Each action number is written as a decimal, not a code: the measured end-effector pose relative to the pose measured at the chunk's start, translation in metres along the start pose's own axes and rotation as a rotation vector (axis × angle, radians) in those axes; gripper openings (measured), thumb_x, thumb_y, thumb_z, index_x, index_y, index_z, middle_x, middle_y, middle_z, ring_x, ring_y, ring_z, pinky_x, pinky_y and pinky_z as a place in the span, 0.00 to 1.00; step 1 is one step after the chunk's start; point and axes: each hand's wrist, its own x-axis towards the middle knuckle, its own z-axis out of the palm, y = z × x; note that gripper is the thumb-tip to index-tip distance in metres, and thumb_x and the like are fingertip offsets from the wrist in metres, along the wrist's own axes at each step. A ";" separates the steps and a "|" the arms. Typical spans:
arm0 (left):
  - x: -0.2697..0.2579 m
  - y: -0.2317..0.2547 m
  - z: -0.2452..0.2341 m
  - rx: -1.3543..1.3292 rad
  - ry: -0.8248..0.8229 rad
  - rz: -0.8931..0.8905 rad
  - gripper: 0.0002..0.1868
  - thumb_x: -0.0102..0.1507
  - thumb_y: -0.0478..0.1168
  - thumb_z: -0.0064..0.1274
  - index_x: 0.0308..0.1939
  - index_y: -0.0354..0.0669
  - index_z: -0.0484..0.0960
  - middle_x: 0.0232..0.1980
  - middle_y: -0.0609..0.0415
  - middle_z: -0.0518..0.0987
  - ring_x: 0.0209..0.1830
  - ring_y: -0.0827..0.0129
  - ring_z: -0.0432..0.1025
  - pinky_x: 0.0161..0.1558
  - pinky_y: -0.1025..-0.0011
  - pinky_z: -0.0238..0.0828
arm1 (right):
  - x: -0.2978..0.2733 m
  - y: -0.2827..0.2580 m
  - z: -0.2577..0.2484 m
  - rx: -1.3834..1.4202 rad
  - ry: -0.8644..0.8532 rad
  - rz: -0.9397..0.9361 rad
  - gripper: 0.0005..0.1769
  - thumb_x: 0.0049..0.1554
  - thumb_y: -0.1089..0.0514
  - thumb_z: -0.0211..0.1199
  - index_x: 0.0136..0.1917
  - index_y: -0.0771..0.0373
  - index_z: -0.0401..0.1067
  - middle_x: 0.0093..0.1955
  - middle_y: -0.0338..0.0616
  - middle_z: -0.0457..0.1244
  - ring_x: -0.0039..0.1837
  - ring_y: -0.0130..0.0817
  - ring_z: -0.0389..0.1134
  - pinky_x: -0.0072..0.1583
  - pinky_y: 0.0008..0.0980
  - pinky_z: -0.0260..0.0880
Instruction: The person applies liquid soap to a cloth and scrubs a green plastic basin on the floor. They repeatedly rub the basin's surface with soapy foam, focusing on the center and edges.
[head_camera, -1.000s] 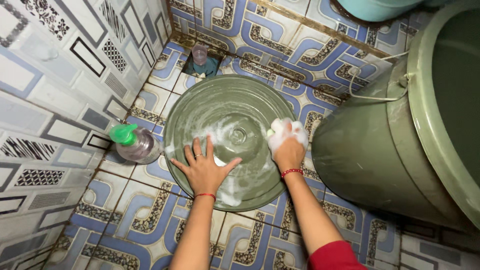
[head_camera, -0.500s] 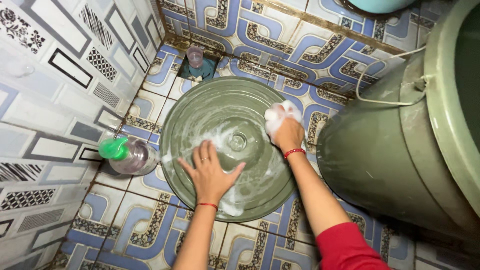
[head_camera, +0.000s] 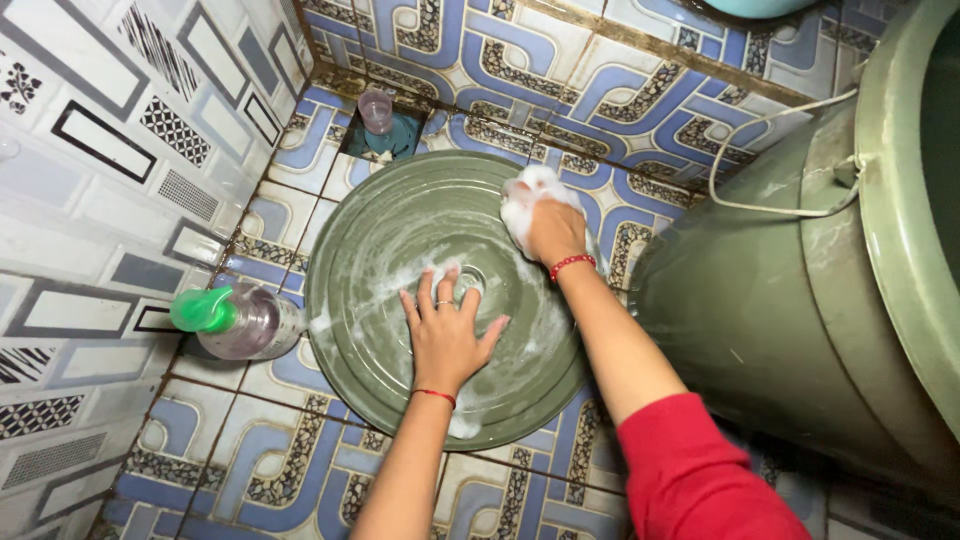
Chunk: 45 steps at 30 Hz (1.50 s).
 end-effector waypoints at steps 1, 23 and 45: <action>-0.001 0.000 0.002 -0.003 0.006 -0.013 0.27 0.58 0.64 0.58 0.47 0.47 0.80 0.69 0.42 0.69 0.73 0.38 0.54 0.66 0.27 0.47 | 0.001 0.000 -0.001 -0.025 0.010 -0.021 0.15 0.59 0.45 0.49 0.54 0.44 0.74 0.59 0.48 0.64 0.54 0.57 0.69 0.56 0.52 0.69; 0.002 0.004 0.006 0.041 -0.036 -0.049 0.30 0.57 0.66 0.57 0.51 0.49 0.80 0.71 0.43 0.68 0.72 0.37 0.56 0.63 0.27 0.51 | -0.158 0.015 -0.001 -0.178 0.238 0.068 0.19 0.52 0.44 0.63 0.55 0.51 0.74 0.49 0.50 0.64 0.49 0.52 0.65 0.48 0.53 0.67; 0.026 -0.072 -0.014 -0.097 -0.405 0.332 0.28 0.51 0.54 0.66 0.55 0.58 0.82 0.73 0.48 0.63 0.70 0.38 0.54 0.67 0.53 0.60 | -0.222 -0.073 0.018 0.254 0.002 -0.359 0.24 0.47 0.46 0.68 0.57 0.49 0.76 0.54 0.53 0.62 0.57 0.59 0.64 0.58 0.54 0.63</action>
